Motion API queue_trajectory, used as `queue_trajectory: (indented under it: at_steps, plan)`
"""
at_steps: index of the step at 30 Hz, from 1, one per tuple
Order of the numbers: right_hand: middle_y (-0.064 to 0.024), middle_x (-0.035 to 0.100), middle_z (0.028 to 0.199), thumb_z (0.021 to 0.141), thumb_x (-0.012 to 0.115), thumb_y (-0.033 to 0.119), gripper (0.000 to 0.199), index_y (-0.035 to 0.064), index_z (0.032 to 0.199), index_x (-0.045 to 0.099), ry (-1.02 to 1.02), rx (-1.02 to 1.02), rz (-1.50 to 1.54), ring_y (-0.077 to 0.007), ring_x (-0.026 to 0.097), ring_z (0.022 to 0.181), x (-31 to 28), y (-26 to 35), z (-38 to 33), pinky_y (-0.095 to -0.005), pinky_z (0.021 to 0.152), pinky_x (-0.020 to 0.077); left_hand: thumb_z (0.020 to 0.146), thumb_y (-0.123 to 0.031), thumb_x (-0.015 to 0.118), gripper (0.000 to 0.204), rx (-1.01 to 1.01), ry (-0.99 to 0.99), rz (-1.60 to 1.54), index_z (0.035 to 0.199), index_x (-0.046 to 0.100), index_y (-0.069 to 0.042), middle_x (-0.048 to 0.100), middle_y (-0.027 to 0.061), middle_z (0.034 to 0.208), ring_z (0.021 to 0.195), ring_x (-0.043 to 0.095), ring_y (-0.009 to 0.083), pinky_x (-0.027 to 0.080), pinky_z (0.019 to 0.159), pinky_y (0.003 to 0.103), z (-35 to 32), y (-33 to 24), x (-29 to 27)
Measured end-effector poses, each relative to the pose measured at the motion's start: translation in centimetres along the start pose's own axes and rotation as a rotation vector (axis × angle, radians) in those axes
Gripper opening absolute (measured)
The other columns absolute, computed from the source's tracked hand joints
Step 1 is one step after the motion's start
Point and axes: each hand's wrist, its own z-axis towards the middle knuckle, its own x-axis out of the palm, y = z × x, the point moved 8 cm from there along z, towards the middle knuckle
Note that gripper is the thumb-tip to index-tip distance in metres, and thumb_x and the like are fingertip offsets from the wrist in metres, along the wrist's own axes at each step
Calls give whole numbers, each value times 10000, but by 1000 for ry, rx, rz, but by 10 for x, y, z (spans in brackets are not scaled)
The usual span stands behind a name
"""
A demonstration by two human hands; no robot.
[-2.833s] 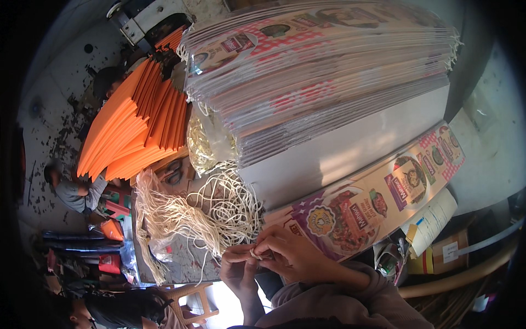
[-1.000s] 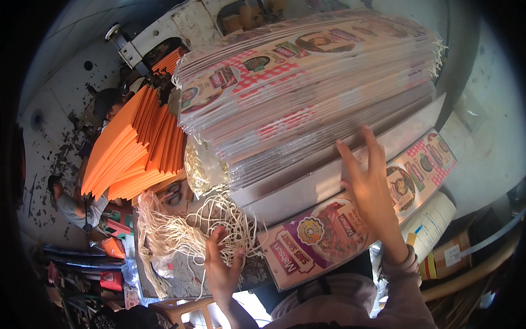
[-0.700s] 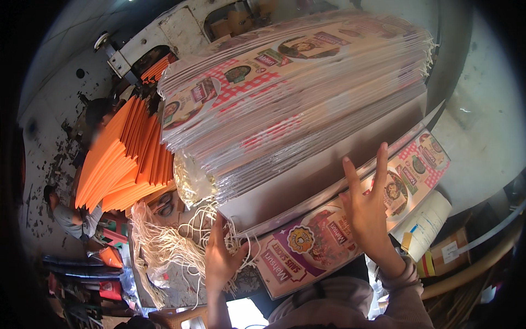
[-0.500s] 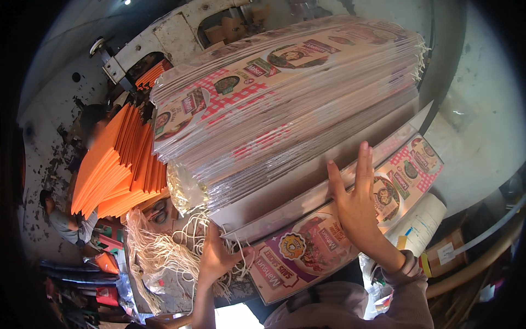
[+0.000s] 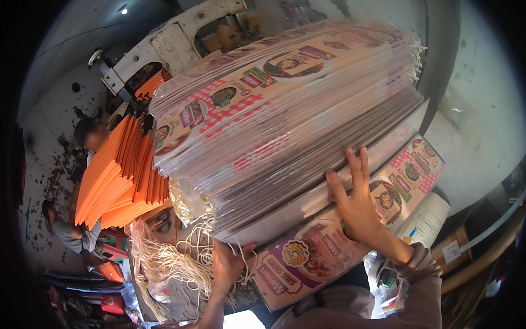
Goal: The person threads strings through holes in printed paper boards and ties knots to secure them by hand.
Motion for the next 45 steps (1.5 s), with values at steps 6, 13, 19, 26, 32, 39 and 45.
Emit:
queue_trajectory:
  at_steps: [6, 13, 19, 26, 32, 39, 45]
  plan:
    - [-247, 193, 1375, 647, 617, -126, 537, 107, 1111, 482, -71, -64, 108, -477, 119, 1288, 2, -1, 13, -497, 970, 367, 686, -66, 732, 625, -62, -70, 6, 1107, 298, 92, 501, 272, 984, 871, 523, 437, 429, 726, 425, 6, 5, -3]
    - [-241, 149, 1401, 630, 650, -108, 601, 125, 1149, 454, -1, -52, 47, -475, 140, 1284, 4, 1, 20, -489, 989, 350, 718, -94, 714, 561, -77, -88, 121, 1079, 332, 104, 438, 290, 1029, 879, 504, 403, 436, 723, 398, 3, -3, -8]
    - [-237, 112, 1426, 617, 739, 78, 811, 45, 1312, 322, 107, -82, 138, -425, 164, 1300, -2, -5, 23, -468, 1020, 295, 765, -55, 642, 760, -9, -68, 23, 1301, 132, 124, 313, 341, 1234, 1079, 435, 439, 408, 878, 391, -23, -4, -2]
    - [-222, 161, 1429, 789, 615, 311, 737, 26, 1359, 246, -291, 132, 218, -341, 188, 1322, -62, -92, 31, -427, 1048, 212, 789, 16, 567, 852, -48, -45, -250, 1349, -73, 80, 112, 309, 1395, 1293, 227, 332, 256, 1035, 376, -27, -7, -1]
    - [-162, 174, 1442, 874, 367, 562, 766, 0, 1366, 198, -458, 613, 390, -285, 197, 1325, -70, -283, 39, -457, 1043, 178, 769, 87, 506, 841, -130, -75, -594, 1361, -91, 55, 134, 250, 1410, 1288, 234, 273, 216, 1021, 303, -17, 2, 12]
    - [-193, 271, 1391, 699, 233, 823, 1053, 5, 1363, 248, -222, 944, 915, -341, 228, 1298, -23, -357, 39, -590, 1015, 103, 779, 39, 520, 813, -99, -141, -457, 1359, -49, 63, 282, 243, 1343, 1232, 325, 261, 260, 993, 290, -17, -2, 13]
    - [-189, 240, 1406, 729, 282, 787, 1013, 6, 1372, 215, -95, 965, 881, -341, 219, 1302, -14, -371, 32, -580, 1011, 141, 803, 14, 499, 734, -177, -32, -453, 1351, 12, 65, 499, 236, 1152, 1040, 522, 284, 385, 880, 314, -19, -1, 23]
